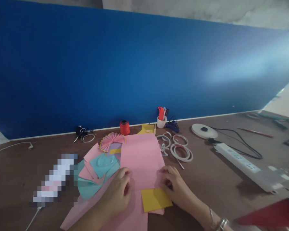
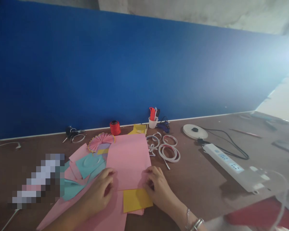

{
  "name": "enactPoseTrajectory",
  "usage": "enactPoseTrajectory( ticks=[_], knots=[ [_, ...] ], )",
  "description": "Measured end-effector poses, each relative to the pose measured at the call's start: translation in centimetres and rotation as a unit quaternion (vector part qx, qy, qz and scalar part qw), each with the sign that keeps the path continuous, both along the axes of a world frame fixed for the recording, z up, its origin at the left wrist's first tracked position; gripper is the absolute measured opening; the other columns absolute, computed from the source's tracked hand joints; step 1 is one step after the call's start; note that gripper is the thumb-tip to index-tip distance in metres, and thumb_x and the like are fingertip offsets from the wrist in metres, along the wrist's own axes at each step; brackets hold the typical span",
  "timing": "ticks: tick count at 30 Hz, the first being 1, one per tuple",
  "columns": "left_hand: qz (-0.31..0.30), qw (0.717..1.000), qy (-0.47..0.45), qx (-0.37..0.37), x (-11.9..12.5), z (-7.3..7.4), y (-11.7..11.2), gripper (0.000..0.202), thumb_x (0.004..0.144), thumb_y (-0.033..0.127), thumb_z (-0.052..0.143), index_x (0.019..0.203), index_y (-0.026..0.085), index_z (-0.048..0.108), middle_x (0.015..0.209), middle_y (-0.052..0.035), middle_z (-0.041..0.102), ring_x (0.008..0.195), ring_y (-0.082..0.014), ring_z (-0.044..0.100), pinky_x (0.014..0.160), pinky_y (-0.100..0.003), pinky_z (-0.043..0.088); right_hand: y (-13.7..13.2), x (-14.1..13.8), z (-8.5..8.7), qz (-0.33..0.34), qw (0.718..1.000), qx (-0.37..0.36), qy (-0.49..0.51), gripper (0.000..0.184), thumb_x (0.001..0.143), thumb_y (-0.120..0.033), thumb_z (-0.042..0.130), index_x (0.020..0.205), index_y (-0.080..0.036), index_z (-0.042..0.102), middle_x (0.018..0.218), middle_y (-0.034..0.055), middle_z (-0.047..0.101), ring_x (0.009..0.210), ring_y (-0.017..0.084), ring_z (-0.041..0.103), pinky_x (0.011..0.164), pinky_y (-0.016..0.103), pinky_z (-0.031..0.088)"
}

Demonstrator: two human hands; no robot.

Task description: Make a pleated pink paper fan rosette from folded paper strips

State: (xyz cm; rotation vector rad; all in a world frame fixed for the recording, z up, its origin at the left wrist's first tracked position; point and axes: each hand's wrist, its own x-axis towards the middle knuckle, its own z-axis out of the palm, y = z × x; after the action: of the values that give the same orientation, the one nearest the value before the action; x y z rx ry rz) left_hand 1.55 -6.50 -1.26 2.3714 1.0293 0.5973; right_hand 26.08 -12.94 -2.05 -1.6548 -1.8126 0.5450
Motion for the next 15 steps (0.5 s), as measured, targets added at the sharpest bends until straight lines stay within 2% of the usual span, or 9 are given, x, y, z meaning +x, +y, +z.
enactPoseTrajectory(
  ticks=[2,4,7,9,11,15],
  knots=[
    [0.008,1.0,0.021,0.015,0.0,-0.1,-0.1,0.027,0.063,-0.003,0.041,0.073,0.021,0.05,0.104,-0.0103,0.056,0.102,-0.0238,0.055,0.086,-0.039,0.049,0.1,0.1,-0.1,-0.001,1.0,0.002,-0.005,0.013,0.075,-0.012,0.05,0.065,-0.02,0.054,0.104,0.0095,0.056,0.095,0.023,0.052,0.077,0.035,0.048],
    [-0.003,0.998,0.038,0.045,0.0,-0.1,-0.3,0.044,0.061,-0.005,0.04,0.093,0.021,0.057,0.109,-0.01,0.057,0.106,-0.0244,0.053,0.091,-0.042,0.046,0.0,0.1,-0.1,-0.007,1.0,0.012,-0.015,0.011,0.075,-0.012,0.051,0.067,-0.02,0.054,0.102,0.0092,0.057,0.093,0.023,0.052,0.078,0.036,0.047],
    [-0.078,0.99,0.073,0.097,-0.1,0.1,-0.4,0.071,0.063,-0.007,0.04,0.122,0.031,0.052,0.134,-0.0057,0.047,0.125,-0.0265,0.04,0.104,-0.051,0.032,-0.2,0.1,0.2,0.003,0.998,0.03,-0.057,0.017,0.075,-0.011,0.052,0.087,-0.021,0.058,0.101,0.0086,0.058,0.093,0.023,0.051,0.082,0.038,0.044],
    [-0.137,0.979,0.102,0.11,0.0,0.5,-0.4,0.075,0.064,-0.006,0.042,0.125,0.038,0.051,0.145,-0.001,0.037,0.134,-0.0288,0.029,0.108,-0.056,0.023,-0.4,0.0,0.6,0.037,0.993,0.036,-0.109,0.027,0.079,-0.011,0.05,0.101,-0.023,0.058,0.109,0.0088,0.057,0.099,0.024,0.051,0.085,0.039,0.041],
    [-0.169,0.972,0.122,0.105,0.2,0.9,-0.4,0.074,0.066,-0.005,0.045,0.125,0.039,0.051,0.15,0.0007,0.031,0.137,-0.0296,0.023,0.109,-0.057,0.019,-0.7,-0.2,1.0,0.086,0.981,0.047,-0.167,0.031,0.083,-0.011,0.049,0.107,-0.028,0.06,0.118,0.0083,0.055,0.107,0.025,0.049,0.087,0.04,0.039],
    [-0.168,0.971,0.139,0.096,0.6,1.5,-0.4,0.066,0.073,-0.003,0.045,0.124,0.037,0.053,0.151,0.0016,0.031,0.138,-0.0276,0.022,0.11,-0.055,0.019,-0.8,-0.6,1.5,0.167,0.952,0.073,-0.245,0.032,0.086,-0.014,0.052,0.111,-0.032,0.062,0.122,0.0082,0.057,0.116,0.027,0.046,0.089,0.041,0.037]
  ],
)
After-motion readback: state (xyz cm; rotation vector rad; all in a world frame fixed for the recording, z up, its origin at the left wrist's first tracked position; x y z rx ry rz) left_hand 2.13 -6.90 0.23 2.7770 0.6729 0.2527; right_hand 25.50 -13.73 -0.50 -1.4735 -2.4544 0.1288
